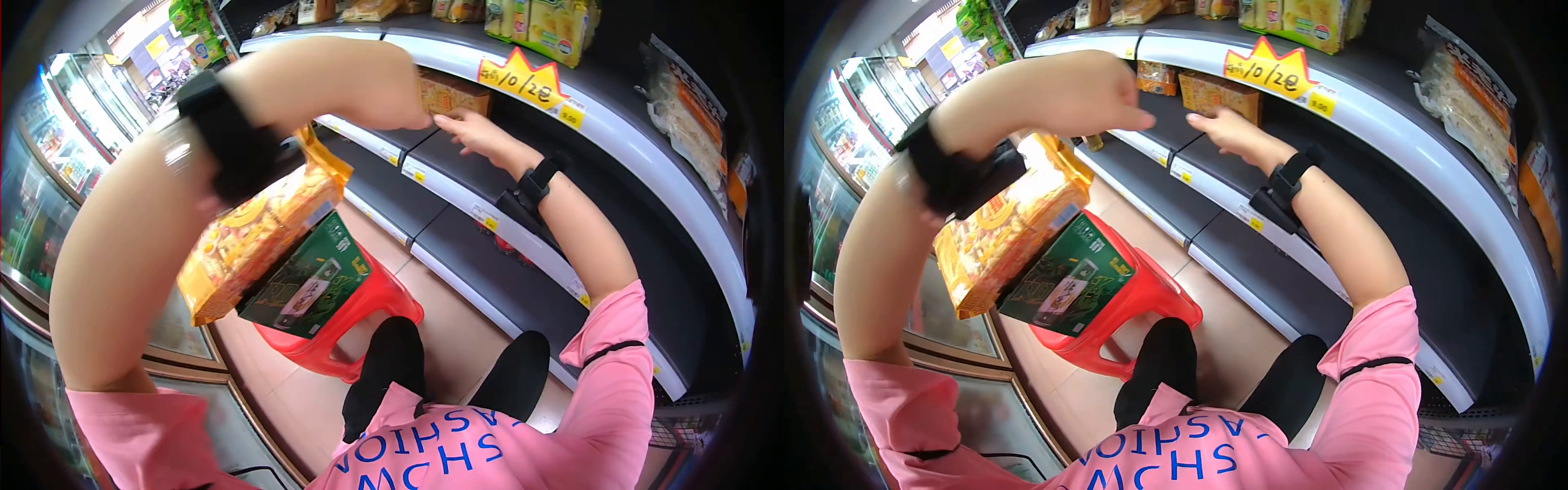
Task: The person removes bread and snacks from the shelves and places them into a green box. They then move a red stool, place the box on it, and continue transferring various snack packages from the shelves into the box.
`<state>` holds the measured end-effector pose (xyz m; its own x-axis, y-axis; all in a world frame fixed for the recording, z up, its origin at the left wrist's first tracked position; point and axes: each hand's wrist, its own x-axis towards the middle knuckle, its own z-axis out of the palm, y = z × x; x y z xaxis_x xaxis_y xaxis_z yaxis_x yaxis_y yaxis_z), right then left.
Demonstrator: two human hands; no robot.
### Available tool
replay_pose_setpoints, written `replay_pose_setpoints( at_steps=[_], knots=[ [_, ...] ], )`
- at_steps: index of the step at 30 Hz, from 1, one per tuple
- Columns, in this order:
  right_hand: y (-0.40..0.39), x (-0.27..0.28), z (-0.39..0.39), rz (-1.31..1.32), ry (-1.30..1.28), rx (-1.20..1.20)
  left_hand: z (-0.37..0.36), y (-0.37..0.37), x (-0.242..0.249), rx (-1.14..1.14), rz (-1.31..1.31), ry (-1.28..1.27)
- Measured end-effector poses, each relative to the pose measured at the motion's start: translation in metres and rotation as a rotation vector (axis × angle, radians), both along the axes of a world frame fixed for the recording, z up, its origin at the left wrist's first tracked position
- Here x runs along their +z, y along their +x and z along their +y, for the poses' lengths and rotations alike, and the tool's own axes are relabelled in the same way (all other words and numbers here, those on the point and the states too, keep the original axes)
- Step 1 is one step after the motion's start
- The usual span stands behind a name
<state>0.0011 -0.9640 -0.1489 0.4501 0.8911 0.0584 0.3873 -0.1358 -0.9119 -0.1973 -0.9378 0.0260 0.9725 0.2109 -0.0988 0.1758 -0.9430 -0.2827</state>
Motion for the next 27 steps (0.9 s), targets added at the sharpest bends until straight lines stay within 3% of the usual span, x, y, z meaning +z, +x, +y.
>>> replay_pose_setpoints(
  at_steps=[2,3,4,6,7,10,14,15,16,18,20,22,23,27],
  knots=[
    [0.036,-0.005,-0.008,-0.108,-0.075,-0.066,-0.004,0.042,-0.018,-0.056,0.183,0.07],
    [0.047,-0.012,-0.013,-0.294,-0.005,-0.172,-0.011,0.055,-0.028,0.006,0.204,0.018],
    [0.065,-0.023,-0.012,-0.296,-0.002,-0.177,-0.016,0.073,-0.043,0.04,0.271,0.059],
    [0.107,-0.054,0.002,-0.843,-0.004,-0.474,-0.004,0.11,-0.084,0.095,0.306,0.025],
    [0.121,-0.068,0.011,-0.861,0.213,-0.531,-0.004,0.114,-0.093,0.133,0.204,-0.026],
    [0.129,-0.048,0.018,-0.739,0.048,-0.413,0.006,0.131,-0.127,0.315,-0.052,-0.148],
    [0.164,-0.067,0.074,-0.808,0.142,-0.47,0.034,0.134,-0.174,0.369,-0.378,-0.297],
    [0.14,-0.044,0.062,-0.792,-0.065,-0.405,0.038,0.131,-0.176,0.386,-0.389,-0.331],
    [0.148,-0.056,0.074,-0.765,0.031,-0.394,0.042,0.129,-0.177,0.401,-0.398,-0.365],
    [0.139,-0.059,0.081,-0.886,-0.055,-0.494,0.05,0.125,-0.179,0.456,-0.43,-0.403],
    [0.167,-0.096,0.113,-0.776,0.016,-0.445,0.058,0.124,-0.181,0.522,-0.441,-0.439],
    [0.18,-0.123,0.134,-0.54,0.38,-0.54,0.068,0.122,-0.183,0.538,-0.458,-0.482],
    [0.168,-0.11,0.119,-0.628,0.233,-0.519,0.071,0.122,-0.185,0.553,-0.473,-0.529],
    [0.15,-0.073,0.088,-0.603,0.04,-0.379,0.081,0.119,-0.191,0.534,-0.533,-0.568]
  ],
)
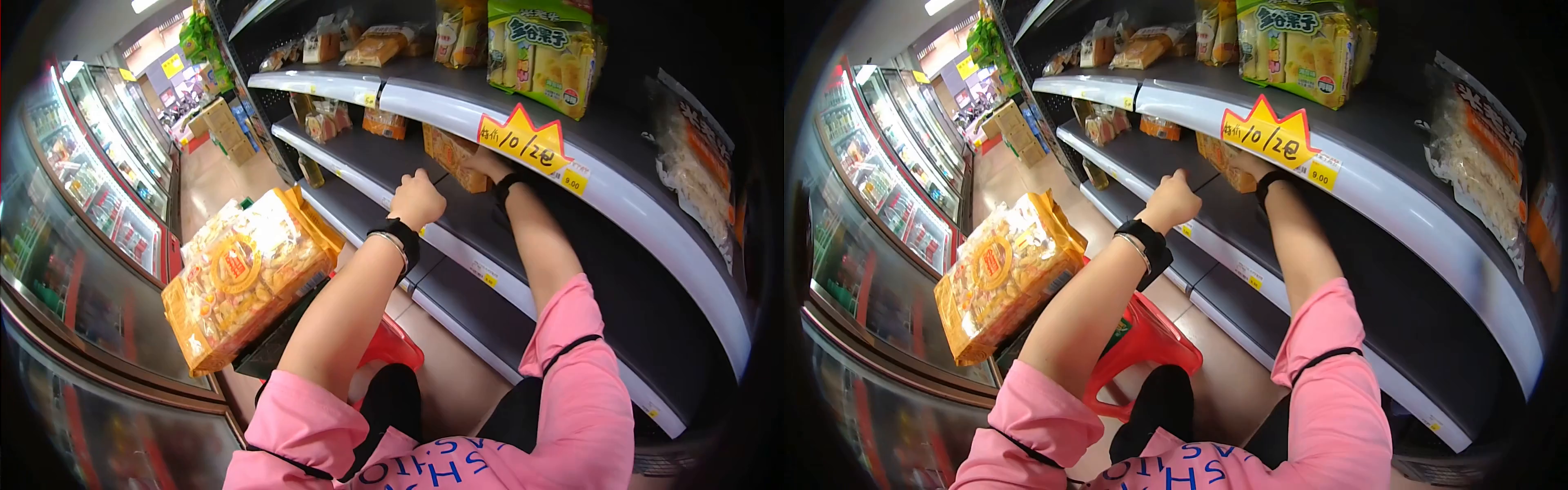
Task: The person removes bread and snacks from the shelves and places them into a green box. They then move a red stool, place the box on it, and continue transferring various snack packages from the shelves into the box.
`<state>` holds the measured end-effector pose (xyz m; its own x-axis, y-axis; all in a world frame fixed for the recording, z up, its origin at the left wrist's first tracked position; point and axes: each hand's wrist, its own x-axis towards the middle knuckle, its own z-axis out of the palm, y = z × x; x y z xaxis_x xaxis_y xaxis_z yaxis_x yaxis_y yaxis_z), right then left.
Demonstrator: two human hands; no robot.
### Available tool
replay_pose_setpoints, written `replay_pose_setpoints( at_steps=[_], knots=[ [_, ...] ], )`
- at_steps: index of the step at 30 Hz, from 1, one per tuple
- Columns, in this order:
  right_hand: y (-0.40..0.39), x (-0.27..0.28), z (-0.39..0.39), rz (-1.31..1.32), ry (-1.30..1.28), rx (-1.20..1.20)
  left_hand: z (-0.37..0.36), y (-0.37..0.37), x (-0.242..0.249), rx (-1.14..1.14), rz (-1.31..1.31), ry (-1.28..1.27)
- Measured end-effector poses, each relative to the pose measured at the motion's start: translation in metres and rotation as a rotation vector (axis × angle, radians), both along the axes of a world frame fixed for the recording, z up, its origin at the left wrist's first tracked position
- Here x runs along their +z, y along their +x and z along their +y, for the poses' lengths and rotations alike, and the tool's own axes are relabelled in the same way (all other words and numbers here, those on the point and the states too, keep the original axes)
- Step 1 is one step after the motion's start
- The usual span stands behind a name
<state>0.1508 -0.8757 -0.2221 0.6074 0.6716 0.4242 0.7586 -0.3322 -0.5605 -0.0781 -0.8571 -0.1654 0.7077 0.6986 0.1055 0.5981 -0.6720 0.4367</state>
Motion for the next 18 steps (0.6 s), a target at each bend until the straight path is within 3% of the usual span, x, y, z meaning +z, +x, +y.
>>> replay_pose_setpoints(
  at_steps=[4,7,11,13,16,18],
  knots=[
    [-0.03,0.022,-0.047,0.13,0.123,0.138,0.0,0.0,-0.003,-0.021,-0.073,-0.029],
    [-0.04,0.02,-0.081,0.057,0.017,-0.054,-0.009,-0.003,0.0,-0.033,-0.122,-0.038],
    [-0.071,0.03,-0.143,0.214,-0.009,-0.016,-0.017,-0.009,0.008,-0.081,-0.227,-0.106],
    [-0.09,0.035,-0.176,0.31,0.18,0.138,-0.014,-0.008,0.004,-0.084,-0.273,-0.112],
    [-0.107,0.042,-0.226,0.467,0.259,0.263,-0.014,-0.012,0.004,-0.195,-0.456,-0.184],
    [-0.123,0.053,-0.258,0.541,0.249,0.273,-0.021,-0.02,0.016,-0.47,-0.439,-0.615]
  ],
)
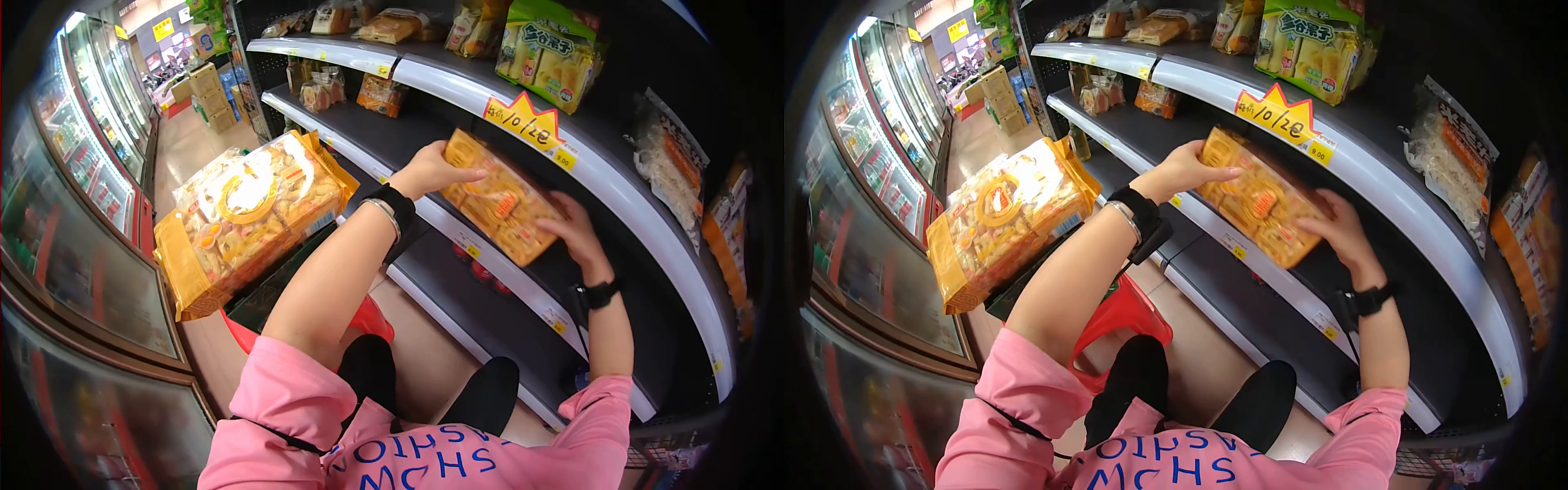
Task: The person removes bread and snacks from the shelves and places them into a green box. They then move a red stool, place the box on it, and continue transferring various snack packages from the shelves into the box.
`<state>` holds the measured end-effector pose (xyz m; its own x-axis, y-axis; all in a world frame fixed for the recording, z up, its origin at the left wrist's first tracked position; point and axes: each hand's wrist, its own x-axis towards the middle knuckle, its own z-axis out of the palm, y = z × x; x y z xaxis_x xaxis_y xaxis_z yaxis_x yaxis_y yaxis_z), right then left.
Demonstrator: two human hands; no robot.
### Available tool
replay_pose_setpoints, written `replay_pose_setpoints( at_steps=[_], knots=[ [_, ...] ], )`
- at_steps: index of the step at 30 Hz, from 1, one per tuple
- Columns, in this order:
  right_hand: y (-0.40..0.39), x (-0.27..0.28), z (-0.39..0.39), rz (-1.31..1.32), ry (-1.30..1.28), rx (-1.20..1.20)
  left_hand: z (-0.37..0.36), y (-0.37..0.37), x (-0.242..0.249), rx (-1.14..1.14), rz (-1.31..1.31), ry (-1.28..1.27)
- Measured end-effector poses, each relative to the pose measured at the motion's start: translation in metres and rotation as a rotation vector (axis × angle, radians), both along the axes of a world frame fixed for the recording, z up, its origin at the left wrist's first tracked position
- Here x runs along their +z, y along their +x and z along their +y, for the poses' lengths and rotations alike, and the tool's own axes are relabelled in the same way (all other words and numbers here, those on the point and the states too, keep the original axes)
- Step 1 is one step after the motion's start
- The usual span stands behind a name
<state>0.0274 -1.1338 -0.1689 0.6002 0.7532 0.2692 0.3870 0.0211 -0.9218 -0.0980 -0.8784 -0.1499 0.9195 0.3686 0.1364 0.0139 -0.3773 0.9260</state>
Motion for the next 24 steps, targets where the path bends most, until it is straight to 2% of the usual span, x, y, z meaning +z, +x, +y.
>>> replay_pose_setpoints(
  at_steps=[3,7,9,10,12,13,15,16,18,19,20,21,22,23,24],
  knots=[
    [-0.009,-0.003,-0.04,0.16,0.001,0.046,-0.024,-0.012,0.003,-0.09,0.0,-0.109],
    [-0.011,-0.017,-0.091,0.355,-0.012,0.124,-0.067,-0.064,0.016,-0.048,0.037,0.057],
    [-0.045,-0.001,-0.102,0.384,0.052,0.172,-0.085,-0.102,0.029,-0.098,0.052,0.003],
    [-0.056,-0.001,-0.106,0.397,0.105,0.193,-0.094,-0.118,0.032,-0.174,-0.016,-0.1],
    [-0.073,0.009,-0.108,0.417,0.173,0.249,-0.107,-0.152,0.044,-0.248,-0.17,-0.153],
    [-0.084,0.022,-0.102,0.432,0.183,0.306,-0.113,-0.175,0.065,-0.225,-0.167,-0.067],
    [-0.104,0.034,-0.09,0.411,0.299,0.221,-0.118,-0.204,0.082,-0.14,-0.239,0.009],
    [-0.111,0.047,-0.078,0.38,0.285,0.265,-0.117,-0.216,0.09,-0.097,-0.253,0.037],
    [-0.121,0.066,-0.05,0.342,0.344,0.303,-0.105,-0.239,0.107,-0.065,-0.301,0.063],
    [-0.129,0.075,-0.035,0.36,0.372,0.3,-0.102,-0.251,0.117,-0.081,-0.416,-0.029],
    [-0.135,0.083,-0.016,0.399,0.393,0.34,-0.097,-0.265,0.132,-0.039,-0.388,-0.129],
    [-0.136,0.093,0.005,0.438,0.415,0.379,-0.088,-0.279,0.152,0.016,-0.354,-0.066],
    [-0.129,0.103,0.031,0.452,0.388,0.509,-0.08,-0.289,0.158,0.159,-0.331,0.101],
    [-0.12,0.114,0.059,0.464,0.361,0.637,-0.082,-0.301,0.198,0.185,-0.085,-0.113],
    [-0.122,0.127,0.088,0.491,0.369,0.67,-0.076,-0.31,0.198,0.287,-0.149,0.026]
  ],
)
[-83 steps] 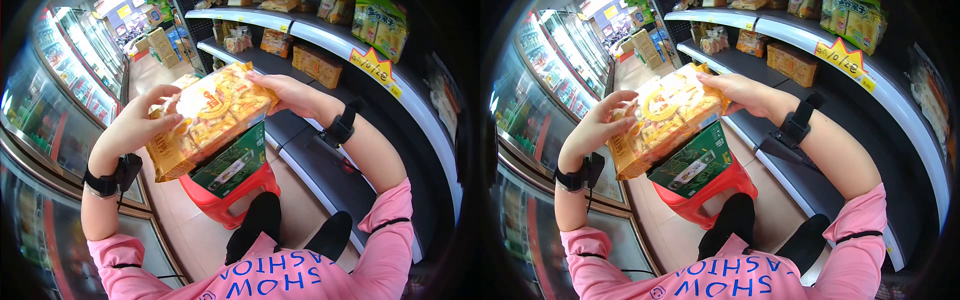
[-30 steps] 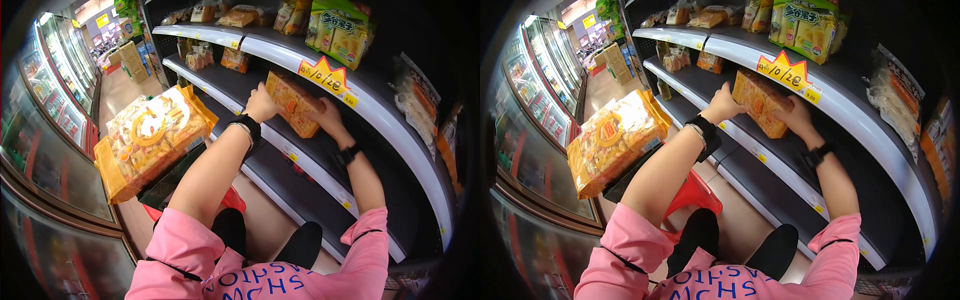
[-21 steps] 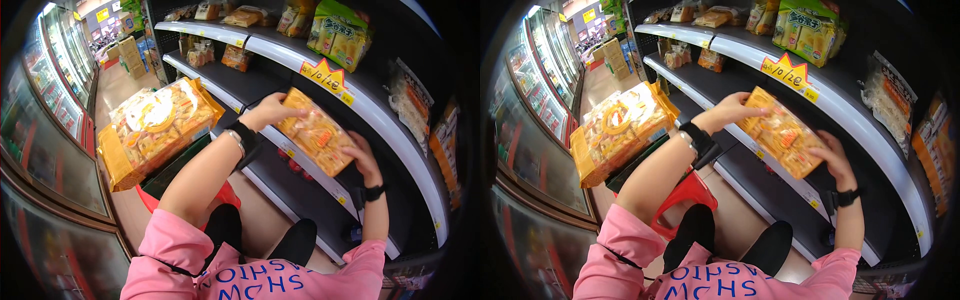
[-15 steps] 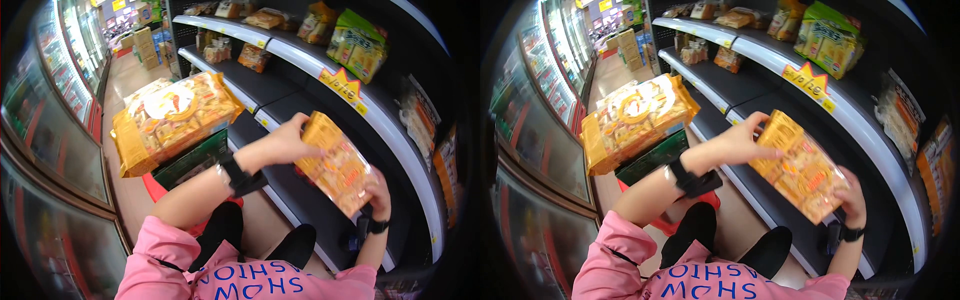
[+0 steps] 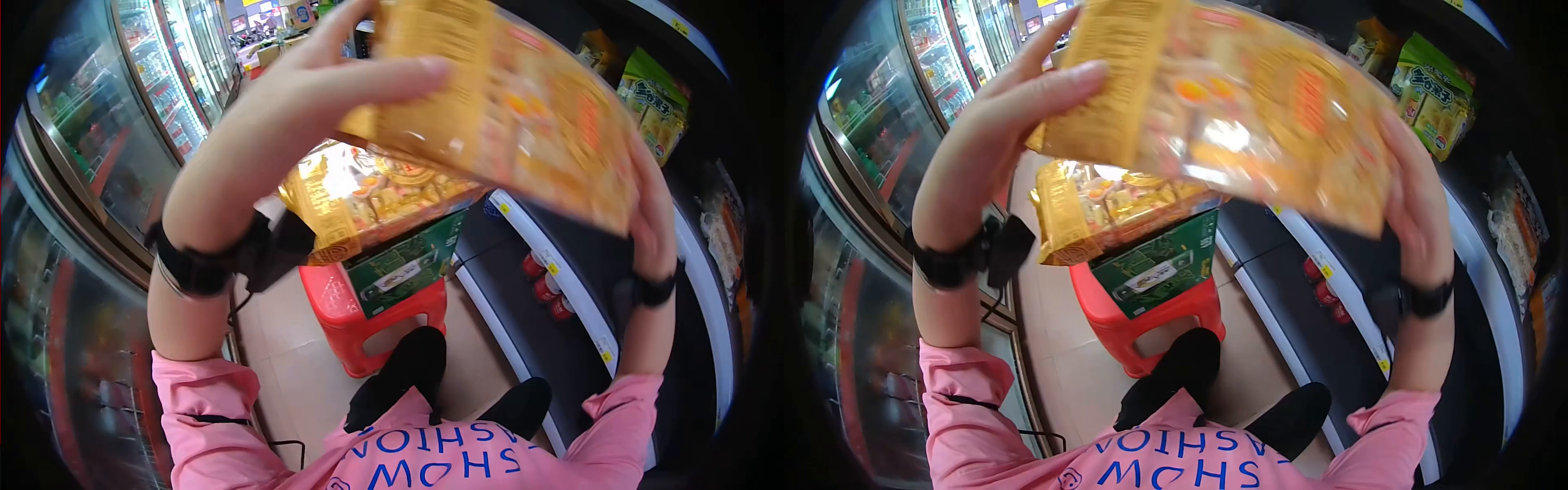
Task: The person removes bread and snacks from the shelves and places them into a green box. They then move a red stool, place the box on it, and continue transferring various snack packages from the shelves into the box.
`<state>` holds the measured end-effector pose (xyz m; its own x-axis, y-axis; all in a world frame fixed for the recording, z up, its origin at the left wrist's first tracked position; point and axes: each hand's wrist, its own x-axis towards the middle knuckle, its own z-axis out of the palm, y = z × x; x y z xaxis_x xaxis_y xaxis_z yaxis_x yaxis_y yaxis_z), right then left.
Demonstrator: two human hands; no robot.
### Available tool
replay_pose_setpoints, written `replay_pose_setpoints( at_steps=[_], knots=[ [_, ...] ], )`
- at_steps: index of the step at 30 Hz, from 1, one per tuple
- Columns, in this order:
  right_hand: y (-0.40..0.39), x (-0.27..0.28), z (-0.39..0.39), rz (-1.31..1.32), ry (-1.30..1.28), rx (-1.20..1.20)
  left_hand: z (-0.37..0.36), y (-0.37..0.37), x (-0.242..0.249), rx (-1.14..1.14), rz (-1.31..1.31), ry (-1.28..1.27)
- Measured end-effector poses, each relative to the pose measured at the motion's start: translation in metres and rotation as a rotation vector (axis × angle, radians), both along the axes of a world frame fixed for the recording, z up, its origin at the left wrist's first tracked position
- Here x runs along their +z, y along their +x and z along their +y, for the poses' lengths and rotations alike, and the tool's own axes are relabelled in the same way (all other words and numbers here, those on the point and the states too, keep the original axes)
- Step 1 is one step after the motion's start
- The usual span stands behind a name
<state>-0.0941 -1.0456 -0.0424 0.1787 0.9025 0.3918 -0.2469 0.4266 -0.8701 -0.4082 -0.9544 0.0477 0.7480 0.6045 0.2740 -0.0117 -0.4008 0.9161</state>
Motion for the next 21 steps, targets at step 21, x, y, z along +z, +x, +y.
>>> replay_pose_setpoints(
  at_steps=[21],
  knots=[
    [-0.093,0.026,0.249,-0.455,-0.568,0.25,0.187,-0.07,-0.109,0.292,-0.067,-0.368]
  ],
)
